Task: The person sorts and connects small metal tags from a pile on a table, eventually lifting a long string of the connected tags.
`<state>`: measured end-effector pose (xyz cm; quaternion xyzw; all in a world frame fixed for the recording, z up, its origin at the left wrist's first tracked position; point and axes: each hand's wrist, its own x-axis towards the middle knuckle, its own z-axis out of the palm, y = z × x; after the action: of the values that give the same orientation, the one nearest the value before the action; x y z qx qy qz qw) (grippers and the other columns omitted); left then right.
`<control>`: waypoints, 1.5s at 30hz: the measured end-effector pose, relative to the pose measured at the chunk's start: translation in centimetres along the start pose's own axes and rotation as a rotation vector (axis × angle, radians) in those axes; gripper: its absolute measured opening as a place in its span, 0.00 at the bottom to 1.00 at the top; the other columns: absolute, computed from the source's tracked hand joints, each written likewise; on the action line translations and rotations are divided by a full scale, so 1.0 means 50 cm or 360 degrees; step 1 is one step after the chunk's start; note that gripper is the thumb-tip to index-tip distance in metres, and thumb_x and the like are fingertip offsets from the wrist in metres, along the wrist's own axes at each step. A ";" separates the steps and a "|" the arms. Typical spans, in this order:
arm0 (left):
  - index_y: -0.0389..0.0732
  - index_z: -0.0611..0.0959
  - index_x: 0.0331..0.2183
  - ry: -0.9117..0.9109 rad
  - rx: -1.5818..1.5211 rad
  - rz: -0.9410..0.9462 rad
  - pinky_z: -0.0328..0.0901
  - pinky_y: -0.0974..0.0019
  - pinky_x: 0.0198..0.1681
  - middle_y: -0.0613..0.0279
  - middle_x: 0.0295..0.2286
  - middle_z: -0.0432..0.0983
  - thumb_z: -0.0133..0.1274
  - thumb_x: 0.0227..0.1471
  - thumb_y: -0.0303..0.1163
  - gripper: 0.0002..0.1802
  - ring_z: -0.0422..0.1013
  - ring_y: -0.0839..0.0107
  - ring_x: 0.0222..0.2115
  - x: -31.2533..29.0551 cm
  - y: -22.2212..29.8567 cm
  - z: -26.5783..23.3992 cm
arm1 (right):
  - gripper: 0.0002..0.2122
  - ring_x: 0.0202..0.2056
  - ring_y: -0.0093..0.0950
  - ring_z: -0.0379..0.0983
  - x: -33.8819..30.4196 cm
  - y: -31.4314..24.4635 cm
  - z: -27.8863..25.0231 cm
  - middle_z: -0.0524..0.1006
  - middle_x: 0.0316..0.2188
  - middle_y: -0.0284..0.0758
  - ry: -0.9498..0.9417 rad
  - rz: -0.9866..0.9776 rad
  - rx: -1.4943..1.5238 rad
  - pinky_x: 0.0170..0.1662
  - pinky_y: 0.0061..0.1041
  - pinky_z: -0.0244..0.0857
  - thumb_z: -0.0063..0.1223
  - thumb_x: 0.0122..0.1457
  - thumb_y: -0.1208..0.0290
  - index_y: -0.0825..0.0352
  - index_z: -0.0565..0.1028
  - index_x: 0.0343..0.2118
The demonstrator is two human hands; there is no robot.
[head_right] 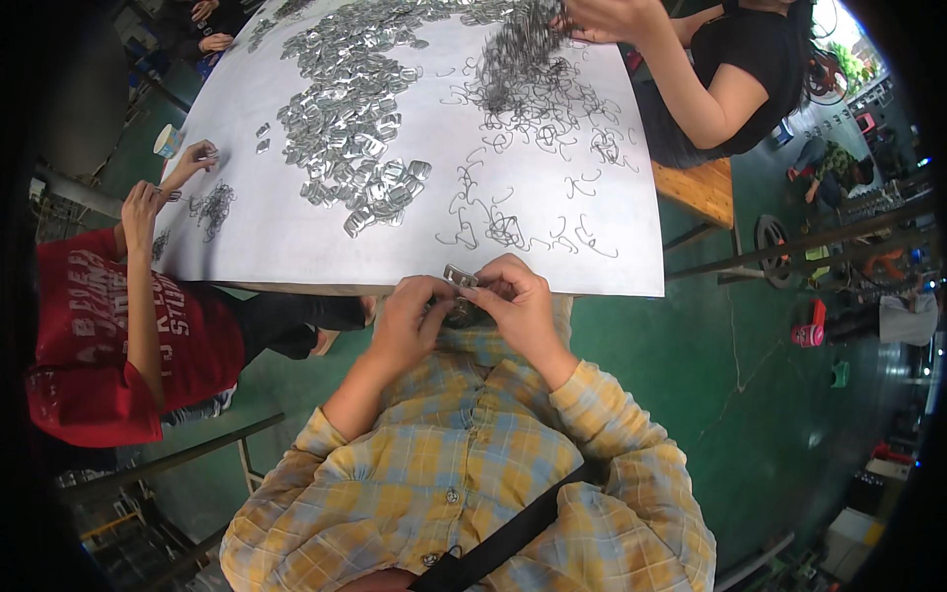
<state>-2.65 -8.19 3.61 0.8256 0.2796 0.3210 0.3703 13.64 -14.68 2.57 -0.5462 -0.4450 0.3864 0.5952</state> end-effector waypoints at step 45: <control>0.37 0.72 0.29 0.0259 -0.0419 -0.0118 0.60 0.65 0.36 0.57 0.29 0.70 0.51 0.44 0.19 0.07 0.66 0.59 0.31 0.014 0.018 -0.020 | 0.05 0.35 0.22 0.73 -0.009 -0.018 0.051 0.72 0.35 0.36 -0.0076 0.0107 0.0417 0.37 0.17 0.69 0.52 0.49 0.88 0.74 0.72 0.30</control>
<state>-2.73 -7.81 5.06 0.7303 0.2945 0.4070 0.4630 11.05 -14.44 3.42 -0.4690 -0.3861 0.4738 0.6375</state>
